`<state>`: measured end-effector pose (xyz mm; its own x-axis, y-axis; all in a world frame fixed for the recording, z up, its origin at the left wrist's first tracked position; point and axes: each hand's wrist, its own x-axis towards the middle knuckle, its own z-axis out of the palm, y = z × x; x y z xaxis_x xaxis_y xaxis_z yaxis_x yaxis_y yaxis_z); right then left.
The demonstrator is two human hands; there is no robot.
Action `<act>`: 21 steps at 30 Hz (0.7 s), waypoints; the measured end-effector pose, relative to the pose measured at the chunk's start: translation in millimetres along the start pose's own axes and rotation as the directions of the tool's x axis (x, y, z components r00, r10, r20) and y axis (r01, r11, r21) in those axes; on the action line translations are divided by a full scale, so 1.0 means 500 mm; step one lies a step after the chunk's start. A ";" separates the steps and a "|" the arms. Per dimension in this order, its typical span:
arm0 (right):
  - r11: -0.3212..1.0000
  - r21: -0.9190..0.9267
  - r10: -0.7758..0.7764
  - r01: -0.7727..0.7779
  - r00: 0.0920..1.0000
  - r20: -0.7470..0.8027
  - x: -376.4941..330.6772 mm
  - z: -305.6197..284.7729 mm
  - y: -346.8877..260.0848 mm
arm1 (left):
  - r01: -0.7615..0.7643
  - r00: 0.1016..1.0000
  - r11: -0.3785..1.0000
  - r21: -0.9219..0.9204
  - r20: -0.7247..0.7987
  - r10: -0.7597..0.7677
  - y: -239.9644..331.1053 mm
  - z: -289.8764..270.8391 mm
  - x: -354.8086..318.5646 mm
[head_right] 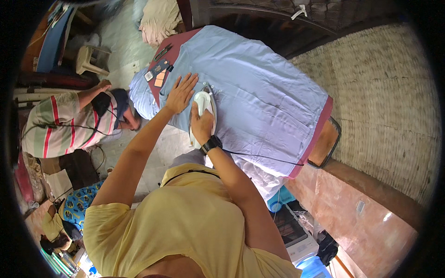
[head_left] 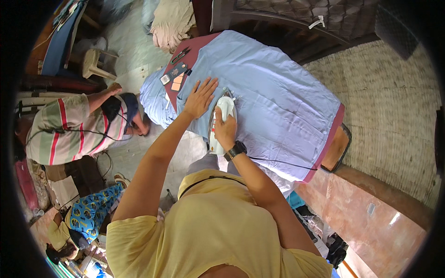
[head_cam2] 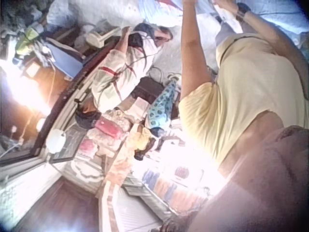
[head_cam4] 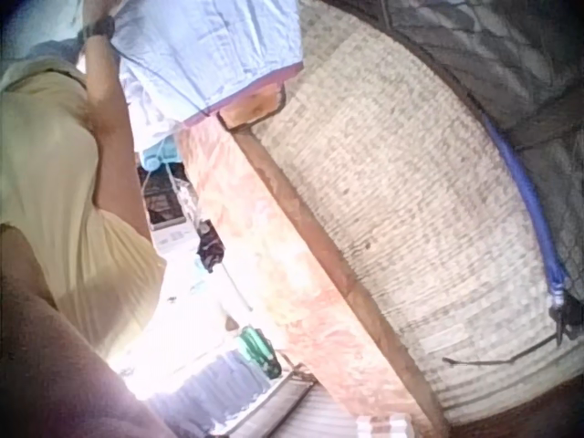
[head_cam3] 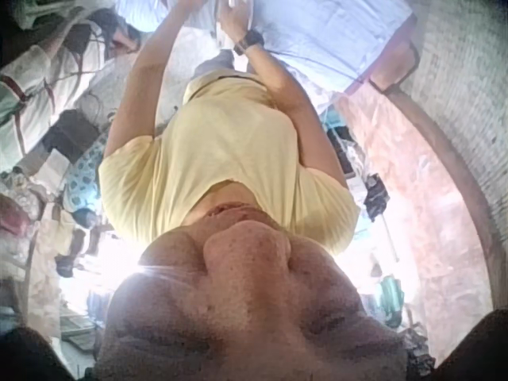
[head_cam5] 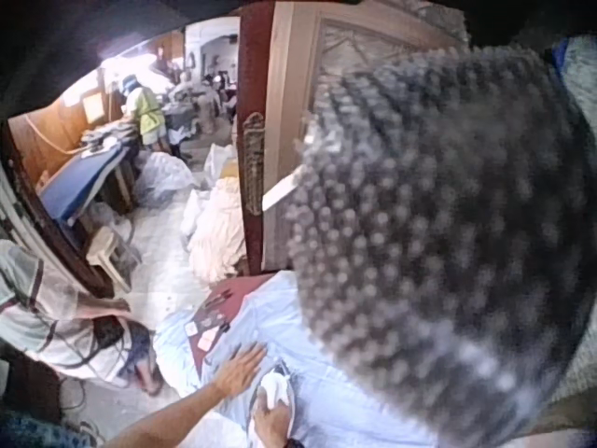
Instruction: The person irons a blue button-down shirt on an ironing board using an iron, then folds the shirt by hand and places it on a stack of other folded garments.
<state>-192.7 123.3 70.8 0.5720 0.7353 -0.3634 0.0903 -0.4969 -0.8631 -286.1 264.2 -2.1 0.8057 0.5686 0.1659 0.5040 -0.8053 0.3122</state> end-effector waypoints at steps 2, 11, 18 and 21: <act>0.999 0.037 -0.035 0.036 0.999 -0.035 -0.002 0.008 0.007 | 0.000 1.000 1.000 0.013 0.000 0.000 0.000 0.001 0.002; 0.998 -0.029 -0.052 0.052 0.998 -0.025 -0.019 -0.029 0.025 | 0.005 0.999 0.997 -0.073 -0.034 -0.008 -0.002 -0.003 0.010; 0.993 -0.092 -0.088 0.075 0.985 -0.151 -0.024 -0.063 0.018 | -0.101 0.995 0.990 -0.095 -0.023 0.099 0.039 0.007 0.053; 0.989 -0.133 -0.073 0.059 0.992 -0.104 -0.041 -0.073 0.001 | -0.106 0.994 0.994 0.025 0.009 0.105 0.035 0.021 0.056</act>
<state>-174.6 90.9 90.8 0.6458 0.7176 -0.2606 0.2316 -0.5094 -0.8288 -251.5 264.1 -1.7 0.8570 0.4790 0.1899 0.4237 -0.8649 0.2692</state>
